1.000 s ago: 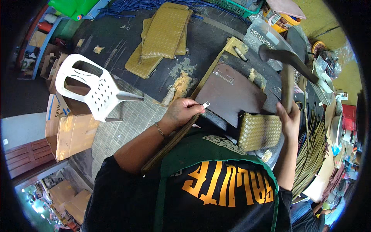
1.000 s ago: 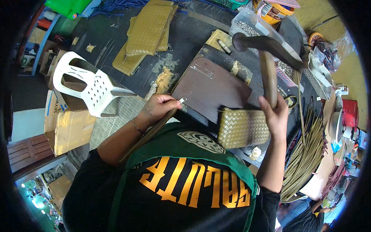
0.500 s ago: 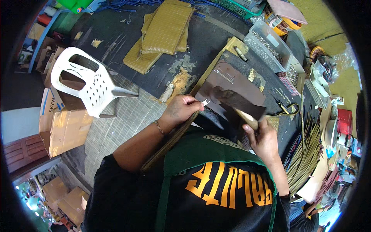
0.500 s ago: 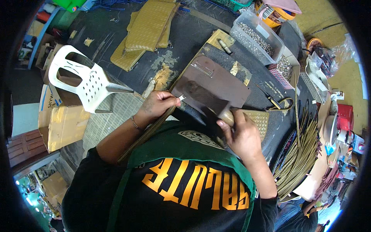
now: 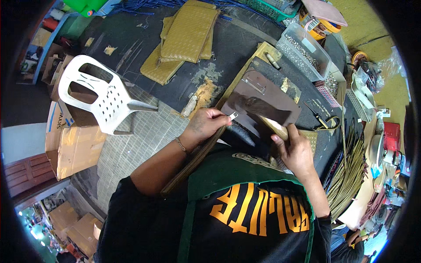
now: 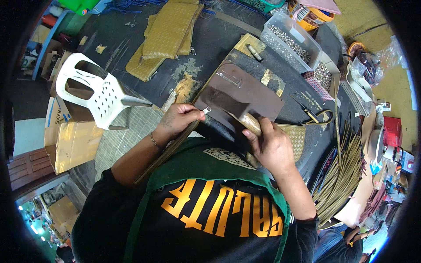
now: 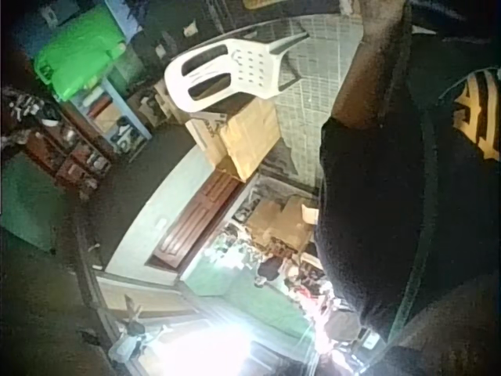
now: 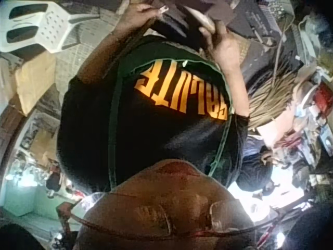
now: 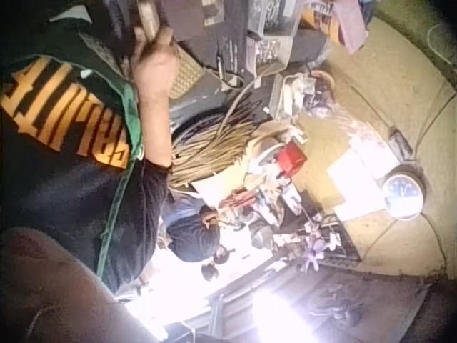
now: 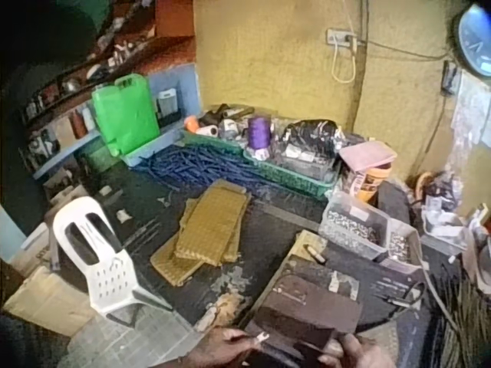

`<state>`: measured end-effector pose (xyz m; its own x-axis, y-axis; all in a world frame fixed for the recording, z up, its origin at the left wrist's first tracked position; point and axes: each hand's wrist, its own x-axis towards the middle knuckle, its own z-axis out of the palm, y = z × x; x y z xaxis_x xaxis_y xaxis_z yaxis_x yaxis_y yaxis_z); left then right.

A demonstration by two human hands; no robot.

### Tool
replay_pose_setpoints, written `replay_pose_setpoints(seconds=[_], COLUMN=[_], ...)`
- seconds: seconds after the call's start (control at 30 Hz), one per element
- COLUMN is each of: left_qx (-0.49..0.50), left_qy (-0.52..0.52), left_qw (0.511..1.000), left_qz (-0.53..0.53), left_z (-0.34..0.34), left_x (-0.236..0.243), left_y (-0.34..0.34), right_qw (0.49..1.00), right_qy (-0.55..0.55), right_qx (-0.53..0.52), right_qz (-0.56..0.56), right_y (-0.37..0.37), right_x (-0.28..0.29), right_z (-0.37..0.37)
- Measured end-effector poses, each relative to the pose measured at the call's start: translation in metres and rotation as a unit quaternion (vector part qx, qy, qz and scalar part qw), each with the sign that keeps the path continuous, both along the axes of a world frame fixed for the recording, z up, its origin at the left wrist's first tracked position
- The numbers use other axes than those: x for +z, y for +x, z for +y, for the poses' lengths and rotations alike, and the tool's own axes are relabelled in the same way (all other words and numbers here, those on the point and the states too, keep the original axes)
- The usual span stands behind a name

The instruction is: The person attaches metal clips to the ends of woven straps by hand and with a hammer, then fastens the strap loops to woven pouches.

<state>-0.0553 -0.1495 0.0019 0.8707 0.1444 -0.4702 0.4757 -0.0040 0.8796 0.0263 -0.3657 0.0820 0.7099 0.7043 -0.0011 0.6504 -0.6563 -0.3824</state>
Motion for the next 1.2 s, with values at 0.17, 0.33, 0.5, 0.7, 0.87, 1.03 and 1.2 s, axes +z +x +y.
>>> replay_pose_setpoints(seconds=[0.17, 0.33, 0.5, 0.7, 0.87, 1.03, 1.2], left_qx=[0.011, 0.003, -0.001, 0.015, 0.024, 0.034, 0.038], left_qy=[-0.002, 0.007, 0.013, 0.013, 0.004, 0.000, -0.015], left_qw=[1.000, 1.000, 1.000, 1.000, 0.999, 0.999, 0.999], left_qz=[0.021, -0.029, -0.009, -0.015, -0.026, -0.033, -0.033], left_z=[-0.001, -0.001, 0.000, -0.001, -0.003, -0.003, -0.004], left_x=[0.005, -0.004, -0.005, -0.001, -0.001, -0.001, -0.003], left_y=[0.001, -0.002, 0.000, -0.001, 0.000, -0.001, -0.002], right_qw=[1.000, 0.998, 1.000, 0.997, 0.999, 0.995, 0.996], right_qy=[-0.007, 0.023, -0.008, 0.065, -0.018, 0.029, 0.044], right_qx=[-0.006, -0.031, 0.009, -0.022, -0.008, -0.037, -0.045], right_qz=[0.021, 0.051, 0.016, 0.036, 0.036, 0.090, 0.068], right_y=[0.000, -0.001, -0.001, -0.004, -0.001, -0.002, 0.000], right_x=[-0.002, -0.001, -0.001, 0.007, -0.005, 0.003, 0.002], right_z=[0.001, 0.001, 0.003, 0.004, 0.004, 0.003, 0.001])
